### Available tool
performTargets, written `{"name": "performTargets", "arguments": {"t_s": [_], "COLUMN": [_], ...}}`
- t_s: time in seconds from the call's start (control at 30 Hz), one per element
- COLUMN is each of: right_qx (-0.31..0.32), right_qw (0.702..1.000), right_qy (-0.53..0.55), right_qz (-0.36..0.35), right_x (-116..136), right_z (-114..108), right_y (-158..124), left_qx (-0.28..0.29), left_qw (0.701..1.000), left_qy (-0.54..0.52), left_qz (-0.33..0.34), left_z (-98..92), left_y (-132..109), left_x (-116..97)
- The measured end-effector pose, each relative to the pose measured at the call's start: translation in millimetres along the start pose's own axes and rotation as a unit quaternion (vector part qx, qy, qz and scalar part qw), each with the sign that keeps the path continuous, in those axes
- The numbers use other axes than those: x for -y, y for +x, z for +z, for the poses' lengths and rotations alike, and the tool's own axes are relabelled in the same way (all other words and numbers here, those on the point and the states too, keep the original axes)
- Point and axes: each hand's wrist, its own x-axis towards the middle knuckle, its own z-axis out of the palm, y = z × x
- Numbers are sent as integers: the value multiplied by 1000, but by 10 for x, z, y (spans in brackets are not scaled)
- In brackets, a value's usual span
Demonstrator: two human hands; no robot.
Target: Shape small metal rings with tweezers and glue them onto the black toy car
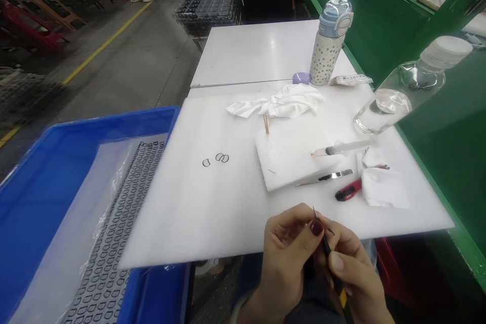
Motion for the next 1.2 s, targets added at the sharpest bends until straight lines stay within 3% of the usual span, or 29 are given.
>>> {"name": "performTargets", "arguments": {"t_s": [0.17, 0.33, 0.47, 0.73, 1.0, 1.2], "right_qx": [-56, -67, -75, -46, -36, -39], "right_qw": [978, 947, 897, 748, 701, 688], "right_qy": [-152, -245, -340, -539, -578, -589], "right_qz": [-128, -198, -273, -384, -415, -422], "right_x": [32, 12, -44, 61, 107, 111], "right_z": [25, 21, -31, 33, 49, 63], "right_y": [-37, -49, -71, -76, -51, -48], "left_qx": [-94, -117, -103, 4, 12, 17], "left_qw": [995, 992, 994, 999, 993, 991], "left_qy": [42, 51, 38, -43, -97, -113], "left_qz": [-9, -7, -9, -27, -63, -74], "left_z": [63, 80, 62, -46, -70, -113], "left_y": [-34, -45, -49, 15, 22, 30], "left_x": [-18, -19, -3, 8, 20, 37]}}
